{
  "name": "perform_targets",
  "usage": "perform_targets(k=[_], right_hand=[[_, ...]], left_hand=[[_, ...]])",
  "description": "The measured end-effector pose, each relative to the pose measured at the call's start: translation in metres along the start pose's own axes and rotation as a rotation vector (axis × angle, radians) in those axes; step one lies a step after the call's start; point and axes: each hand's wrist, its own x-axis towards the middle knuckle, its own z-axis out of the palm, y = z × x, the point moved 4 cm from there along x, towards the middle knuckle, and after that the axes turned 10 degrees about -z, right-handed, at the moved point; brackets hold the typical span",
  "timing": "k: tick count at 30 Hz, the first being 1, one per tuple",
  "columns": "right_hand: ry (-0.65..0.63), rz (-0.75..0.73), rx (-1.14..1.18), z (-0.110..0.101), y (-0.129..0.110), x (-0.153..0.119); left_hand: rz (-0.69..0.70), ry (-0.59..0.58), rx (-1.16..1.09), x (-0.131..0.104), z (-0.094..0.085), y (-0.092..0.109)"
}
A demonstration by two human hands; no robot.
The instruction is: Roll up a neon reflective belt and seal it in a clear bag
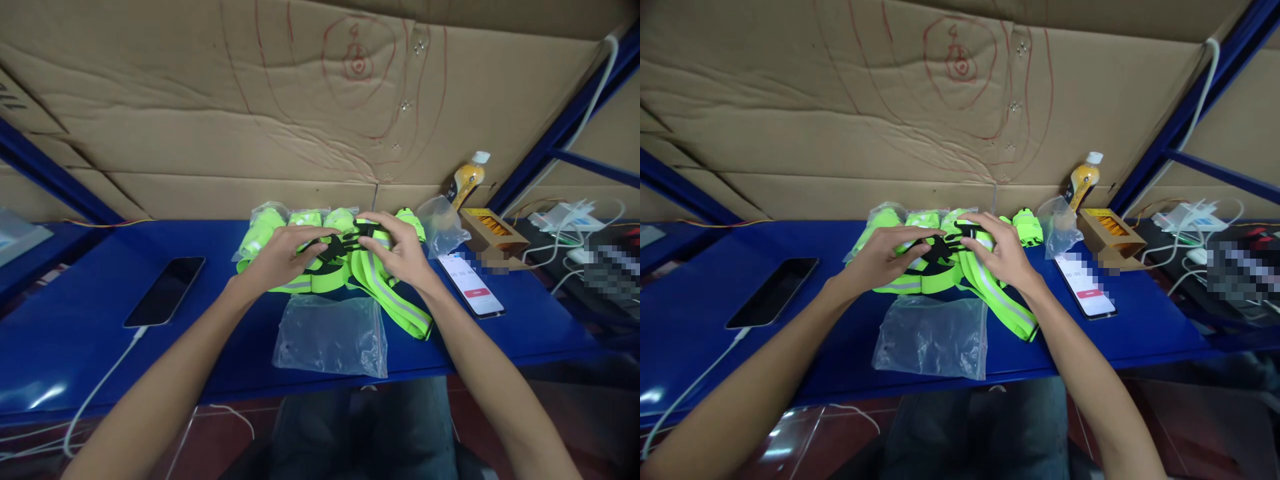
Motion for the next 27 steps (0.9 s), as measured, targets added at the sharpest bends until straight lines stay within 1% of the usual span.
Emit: perform_targets(k=[5, 8, 12, 18, 23, 27], right_hand=[[-0.046, 0.002, -0.032, 0.001, -0.004, 0.001], [-0.058, -0.012, -0.023, 0.002, -0.005, 0.001], [-0.048, -0.006, -0.01, 0.004, -0.003, 0.0], [-0.046, 0.013, -0.013, 0.006, 0.0, -0.003], [-0.072, -0.022, -0.067, 0.012, -0.002, -0.005], [-0.072, -0.001, -0.049, 0.018, -0.002, -0.007]], left_hand=[[0.072, -0.023, 0.039, -0.001, 0.002, -0.001], [0.089, -0.044, 0.054, -0.002, 0.003, -0.001], [0.077, -0.058, 0.052, -0.002, 0.003, -0.002], [0.087, -0.045, 0.042, -0.004, 0.003, -0.004], [0.062, -0.046, 0.052, -0.004, 0.007, -0.006], [0.032, 0.013, 0.055, -0.005, 0.012, -0.005]])
